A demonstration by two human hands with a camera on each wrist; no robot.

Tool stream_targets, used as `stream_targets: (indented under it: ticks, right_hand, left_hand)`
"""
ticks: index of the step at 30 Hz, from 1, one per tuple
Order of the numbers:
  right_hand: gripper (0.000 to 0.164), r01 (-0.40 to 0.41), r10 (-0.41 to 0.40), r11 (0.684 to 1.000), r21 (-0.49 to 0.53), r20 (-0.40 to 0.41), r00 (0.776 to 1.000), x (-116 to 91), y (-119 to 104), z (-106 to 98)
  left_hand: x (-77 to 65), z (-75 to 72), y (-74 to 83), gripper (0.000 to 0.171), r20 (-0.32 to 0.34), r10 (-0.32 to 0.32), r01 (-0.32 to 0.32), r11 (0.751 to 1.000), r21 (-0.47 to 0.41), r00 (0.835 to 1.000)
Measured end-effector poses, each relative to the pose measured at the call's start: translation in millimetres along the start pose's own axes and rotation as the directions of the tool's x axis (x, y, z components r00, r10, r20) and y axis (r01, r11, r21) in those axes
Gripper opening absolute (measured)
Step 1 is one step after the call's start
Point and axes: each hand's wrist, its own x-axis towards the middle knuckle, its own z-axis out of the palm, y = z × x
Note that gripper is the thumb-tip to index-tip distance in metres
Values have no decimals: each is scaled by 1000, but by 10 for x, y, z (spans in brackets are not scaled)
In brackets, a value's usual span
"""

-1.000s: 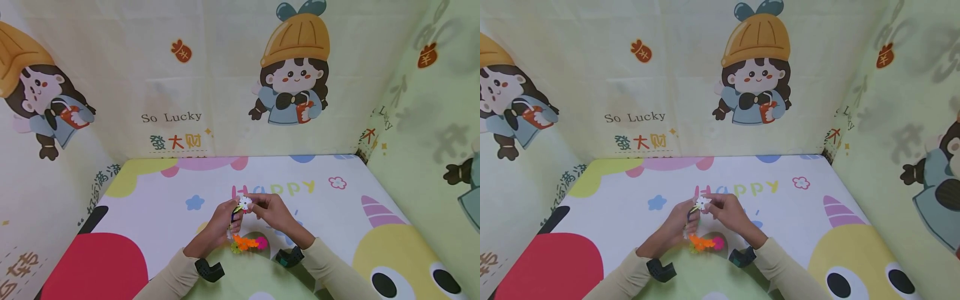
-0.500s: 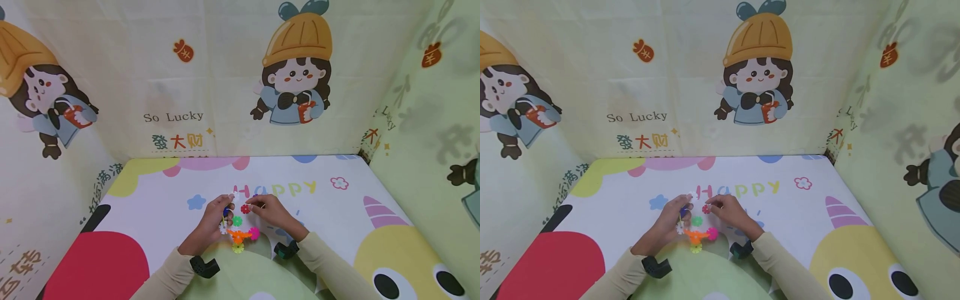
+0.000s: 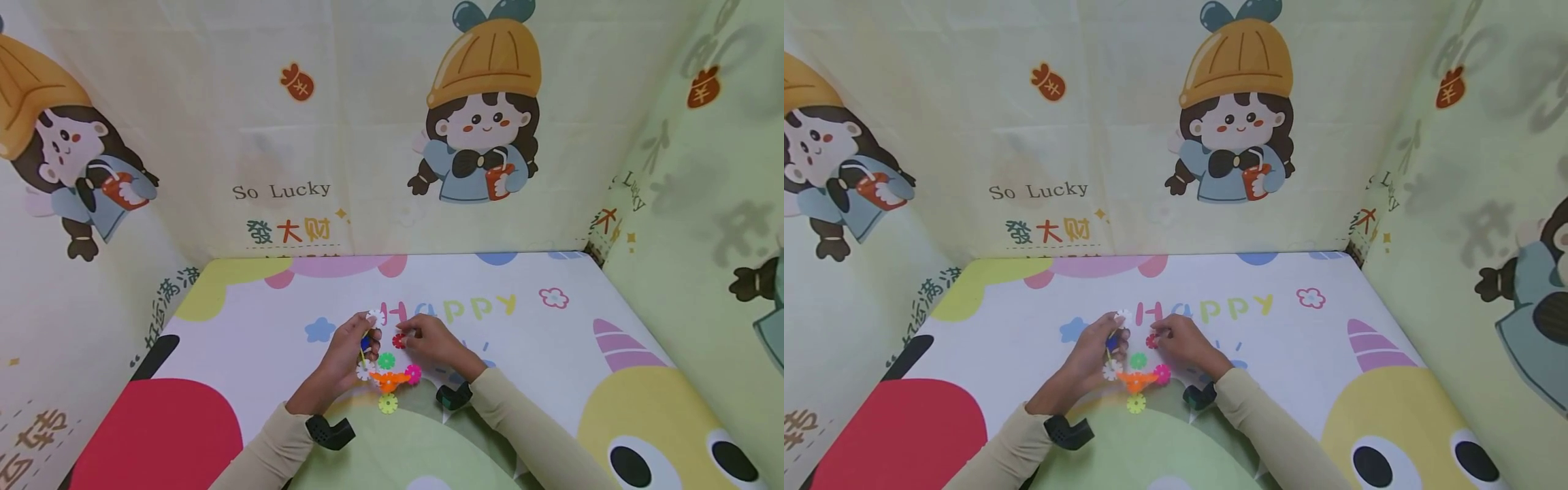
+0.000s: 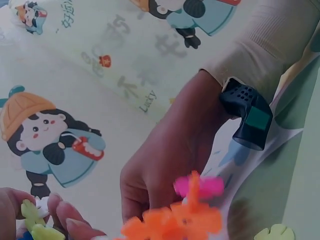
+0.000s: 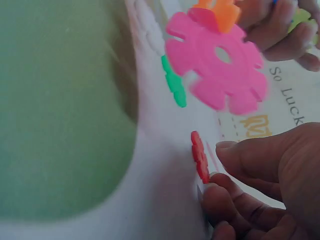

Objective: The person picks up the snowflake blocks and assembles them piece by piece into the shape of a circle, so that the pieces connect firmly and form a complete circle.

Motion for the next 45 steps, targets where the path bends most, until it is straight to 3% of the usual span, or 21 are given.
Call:
stream_targets:
  ticks: [5,14,19,30,41,45]
  right_hand:
    - [28,10,-10,998,-58,3,1000,30,-3,36]
    - [15,11,-7,978,-209,22,1000,31,-38,48]
    - [14,-1,3,978,-207,6,1000,0,-40,56]
    - [13,32,-25,974,-225,32,999,-27,-37,22]
    - [18,-2,10,993,-120,66,998,-24,-21,-22]
    - [12,-10,17,995,-97,77,997,-25,1,-35]
  left_hand:
    - [-6,-4,1,28,1,-9,9,1000,-3,1000]
    - [-10,6,9,38,-17,-35,35,999,-10,999]
    - [-7,20,16,48,-13,-39,39,999,-34,999]
    - [-39,28,13,50,64,-28,28,1000,5,998]
    - [-6,25,-5,47,39,-54,54,999,2,998]
    - [-4,22,-27,45,41,-56,56,998,-1,998]
